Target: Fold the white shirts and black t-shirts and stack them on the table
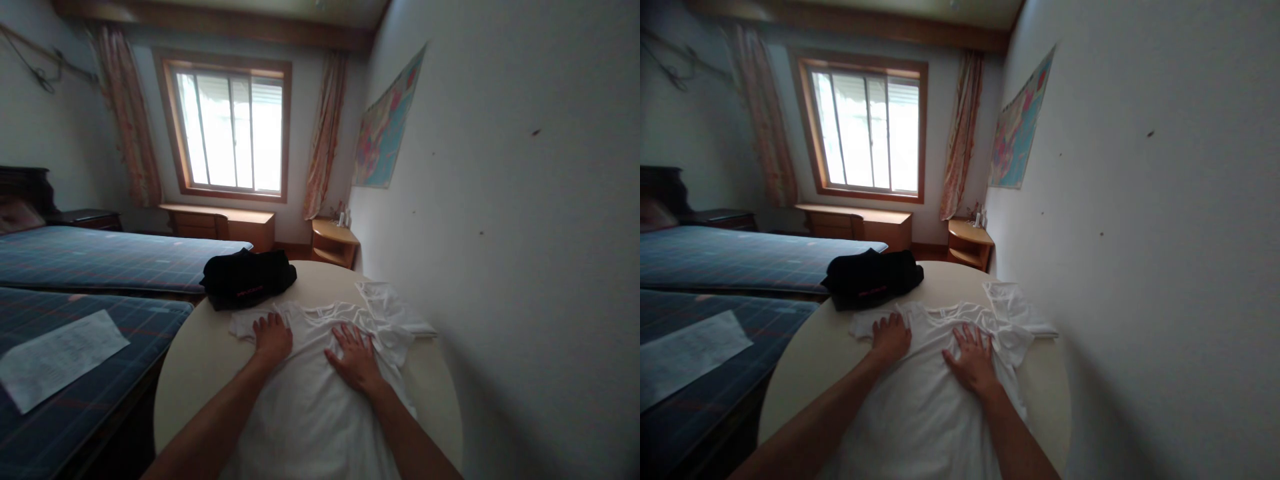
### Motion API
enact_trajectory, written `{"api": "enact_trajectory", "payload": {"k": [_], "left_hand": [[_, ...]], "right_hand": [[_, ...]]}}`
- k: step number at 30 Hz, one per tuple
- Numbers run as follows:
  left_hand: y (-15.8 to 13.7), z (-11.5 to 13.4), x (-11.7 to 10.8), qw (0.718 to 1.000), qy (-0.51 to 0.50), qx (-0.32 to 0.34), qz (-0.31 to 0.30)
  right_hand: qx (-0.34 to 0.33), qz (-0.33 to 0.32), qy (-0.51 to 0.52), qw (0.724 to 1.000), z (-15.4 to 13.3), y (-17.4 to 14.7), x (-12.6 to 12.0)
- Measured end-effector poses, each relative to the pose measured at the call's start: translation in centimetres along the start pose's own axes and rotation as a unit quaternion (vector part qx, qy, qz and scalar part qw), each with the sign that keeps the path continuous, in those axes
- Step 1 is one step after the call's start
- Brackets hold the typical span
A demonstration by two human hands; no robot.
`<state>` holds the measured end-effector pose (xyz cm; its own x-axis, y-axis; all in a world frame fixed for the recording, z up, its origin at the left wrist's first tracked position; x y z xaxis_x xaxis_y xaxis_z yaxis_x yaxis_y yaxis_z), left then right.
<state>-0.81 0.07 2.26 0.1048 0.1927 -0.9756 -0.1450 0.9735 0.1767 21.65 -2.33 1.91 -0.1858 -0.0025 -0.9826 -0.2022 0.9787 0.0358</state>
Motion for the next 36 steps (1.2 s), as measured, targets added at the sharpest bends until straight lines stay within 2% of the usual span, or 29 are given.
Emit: {"api": "enact_trajectory", "payload": {"k": [3, 6, 12, 15, 18, 20, 22, 26, 28, 30, 33, 36], "left_hand": [[-0.5, 1.2, 0.5, 0.999, -0.029, 0.029, 0.035], [-1.3, 0.6, 1.1, 0.999, -0.037, 0.014, 0.017], [-2.2, -4.1, 0.7, 0.997, -0.006, -0.056, -0.051], [-1.3, -7.1, -0.3, 0.991, -0.004, -0.103, -0.082], [0.3, -8.5, -1.3, 0.987, 0.009, -0.135, -0.086], [1.3, -7.9, -1.6, 0.988, 0.019, -0.135, -0.073], [1.8, -6.2, -1.5, 0.992, 0.021, -0.115, -0.045], [1.8, -2.1, 0.0, 0.999, -0.004, -0.037, 0.0], [1.7, -1.6, 0.9, 0.999, -0.024, -0.032, 0.023], [1.7, -2.6, 1.5, 0.996, -0.041, -0.06, 0.05], [2.3, -5.5, 1.5, 0.991, -0.045, -0.106, 0.075], [2.8, -7.9, 0.9, 0.987, -0.054, -0.122, 0.084]], "right_hand": [[-0.002, -0.005, -0.001, 1.0, 0.2, -0.2, -0.3], [-0.002, -0.009, -0.005, 1.0, 0.3, -0.6, -0.5], [-0.003, -0.053, -0.003, 0.999, -1.1, -3.3, -0.2], [-0.024, -0.099, 0.009, 0.995, -2.6, -4.8, 0.0], [-0.042, -0.133, 0.027, 0.99, -4.3, -5.6, 0.2], [-0.058, -0.145, 0.04, 0.987, -5.6, -5.4, 0.4], [-0.074, -0.149, 0.052, 0.985, -6.9, -4.8, 0.6], [-0.094, -0.131, 0.071, 0.984, -8.8, -3.4, 1.0], [-0.105, -0.131, 0.076, 0.983, -8.9, -3.0, 1.1], [-0.111, -0.142, 0.077, 0.981, -8.4, -2.6, 0.9], [-0.114, -0.165, 0.087, 0.976, -7.0, -2.0, 0.2], [-0.125, -0.142, 0.112, 0.976, -5.5, -0.8, -1.1]]}}
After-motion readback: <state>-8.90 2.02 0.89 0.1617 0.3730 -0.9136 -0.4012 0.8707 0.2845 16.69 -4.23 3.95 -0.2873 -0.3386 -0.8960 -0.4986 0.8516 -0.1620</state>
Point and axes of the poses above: each hand's wrist, its own y-axis towards the middle knuckle, its own x-axis out of the palm, z = x × y, the point moved 4 cm from there along y, towards the middle knuckle
